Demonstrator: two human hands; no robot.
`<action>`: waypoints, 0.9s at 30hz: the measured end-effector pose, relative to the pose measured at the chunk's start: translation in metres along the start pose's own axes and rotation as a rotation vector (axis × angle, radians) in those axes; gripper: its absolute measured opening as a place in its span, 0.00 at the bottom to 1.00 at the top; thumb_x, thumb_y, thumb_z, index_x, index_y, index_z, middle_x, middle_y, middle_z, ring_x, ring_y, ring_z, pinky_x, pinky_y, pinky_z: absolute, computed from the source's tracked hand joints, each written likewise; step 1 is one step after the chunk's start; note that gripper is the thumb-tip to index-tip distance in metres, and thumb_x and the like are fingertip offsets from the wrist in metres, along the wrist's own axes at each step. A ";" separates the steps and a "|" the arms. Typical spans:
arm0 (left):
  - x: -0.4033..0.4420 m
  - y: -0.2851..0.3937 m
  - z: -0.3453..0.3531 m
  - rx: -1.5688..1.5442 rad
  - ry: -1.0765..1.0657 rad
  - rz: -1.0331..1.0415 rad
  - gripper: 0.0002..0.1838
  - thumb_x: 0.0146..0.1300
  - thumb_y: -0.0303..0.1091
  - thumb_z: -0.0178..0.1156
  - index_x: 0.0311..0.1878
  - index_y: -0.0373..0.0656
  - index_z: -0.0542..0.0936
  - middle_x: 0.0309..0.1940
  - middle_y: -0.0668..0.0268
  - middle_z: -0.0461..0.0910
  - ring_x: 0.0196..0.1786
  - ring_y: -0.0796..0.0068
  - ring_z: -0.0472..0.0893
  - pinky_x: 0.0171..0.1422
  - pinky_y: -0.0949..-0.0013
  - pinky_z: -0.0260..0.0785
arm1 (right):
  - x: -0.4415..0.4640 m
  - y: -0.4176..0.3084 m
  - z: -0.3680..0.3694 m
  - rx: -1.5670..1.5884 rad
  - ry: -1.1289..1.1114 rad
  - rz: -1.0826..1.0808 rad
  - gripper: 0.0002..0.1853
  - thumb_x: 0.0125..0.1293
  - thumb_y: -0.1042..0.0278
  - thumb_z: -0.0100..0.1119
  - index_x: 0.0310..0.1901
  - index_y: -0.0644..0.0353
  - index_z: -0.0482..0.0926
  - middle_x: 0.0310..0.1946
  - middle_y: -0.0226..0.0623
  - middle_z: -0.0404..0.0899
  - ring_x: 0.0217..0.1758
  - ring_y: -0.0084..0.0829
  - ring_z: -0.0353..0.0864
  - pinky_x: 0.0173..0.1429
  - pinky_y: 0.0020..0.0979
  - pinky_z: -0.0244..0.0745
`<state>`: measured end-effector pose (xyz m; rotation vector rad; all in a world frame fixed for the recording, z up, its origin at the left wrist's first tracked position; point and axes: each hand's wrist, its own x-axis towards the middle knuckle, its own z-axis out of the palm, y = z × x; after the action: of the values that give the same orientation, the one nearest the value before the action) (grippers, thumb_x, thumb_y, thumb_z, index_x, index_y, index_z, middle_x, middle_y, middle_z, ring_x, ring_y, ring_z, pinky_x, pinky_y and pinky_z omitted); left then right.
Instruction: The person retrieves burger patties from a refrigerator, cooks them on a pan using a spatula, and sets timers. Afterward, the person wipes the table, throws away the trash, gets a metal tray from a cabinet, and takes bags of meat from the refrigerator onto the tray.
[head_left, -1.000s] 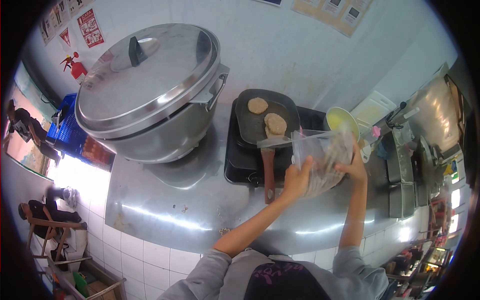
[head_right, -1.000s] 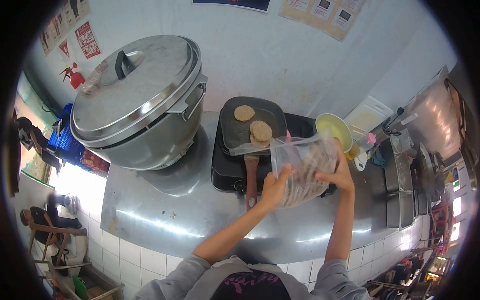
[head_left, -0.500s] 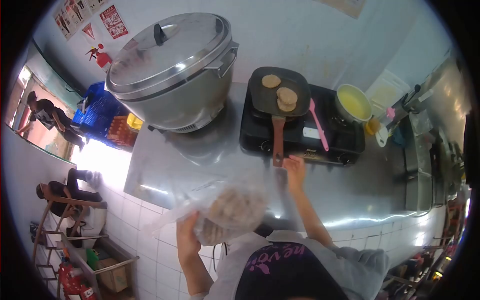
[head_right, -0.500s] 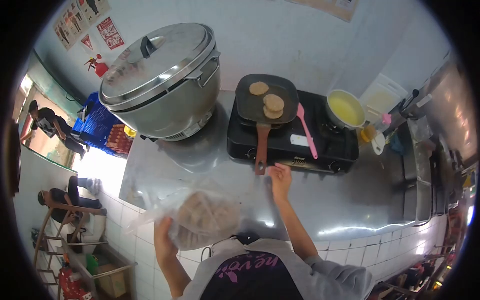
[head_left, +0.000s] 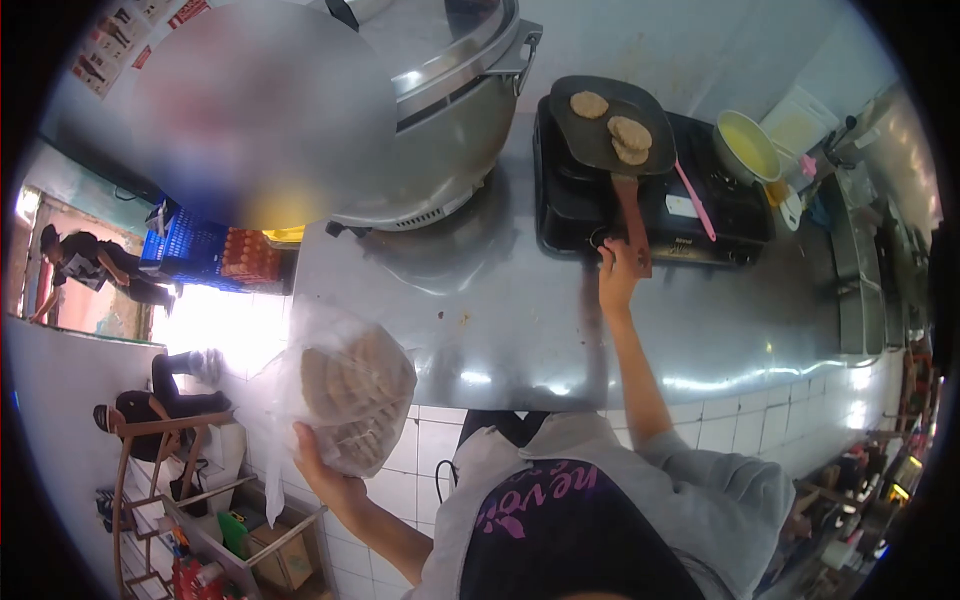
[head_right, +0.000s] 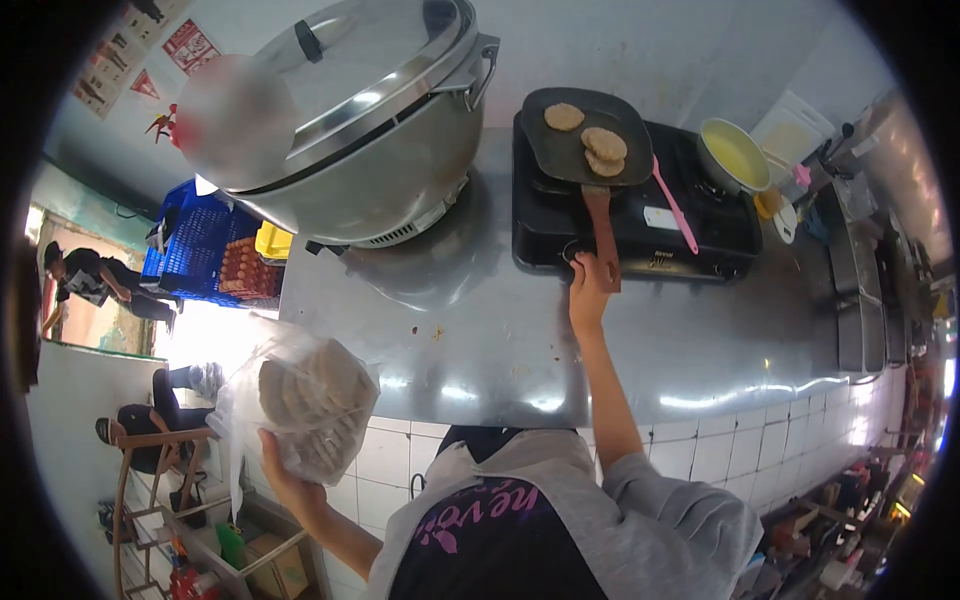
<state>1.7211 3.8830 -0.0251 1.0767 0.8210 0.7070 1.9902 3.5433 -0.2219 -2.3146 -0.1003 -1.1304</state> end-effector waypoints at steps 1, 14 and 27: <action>0.005 0.001 -0.004 0.011 -0.010 -0.015 0.31 0.60 0.47 0.57 0.58 0.32 0.66 0.53 0.56 0.70 0.54 0.65 0.72 0.55 0.63 0.65 | -0.002 0.007 0.002 0.045 -0.074 -0.015 0.06 0.55 0.75 0.60 0.34 0.59 0.75 0.30 0.34 0.77 0.38 0.36 0.77 0.44 0.34 0.68; 0.023 -0.005 -0.026 -0.019 -0.025 -0.087 0.34 0.59 0.49 0.59 0.60 0.32 0.64 0.55 0.57 0.68 0.56 0.63 0.70 0.58 0.62 0.63 | 0.045 0.006 -0.035 -0.246 -0.586 -0.567 0.13 0.47 0.76 0.58 0.37 0.52 0.73 0.31 0.26 0.70 0.40 0.31 0.71 0.39 0.39 0.70; 0.029 0.003 -0.041 0.023 0.039 -0.098 0.32 0.59 0.50 0.58 0.56 0.31 0.68 0.51 0.58 0.71 0.52 0.66 0.73 0.55 0.64 0.65 | -0.140 -0.090 -0.089 0.371 -0.520 0.084 0.31 0.59 0.67 0.57 0.61 0.67 0.58 0.68 0.59 0.42 0.70 0.58 0.45 0.70 0.50 0.43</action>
<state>1.7013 3.9269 -0.0384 1.0385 0.9115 0.6387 1.8108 3.5975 -0.2426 -2.1885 -0.3687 -0.4014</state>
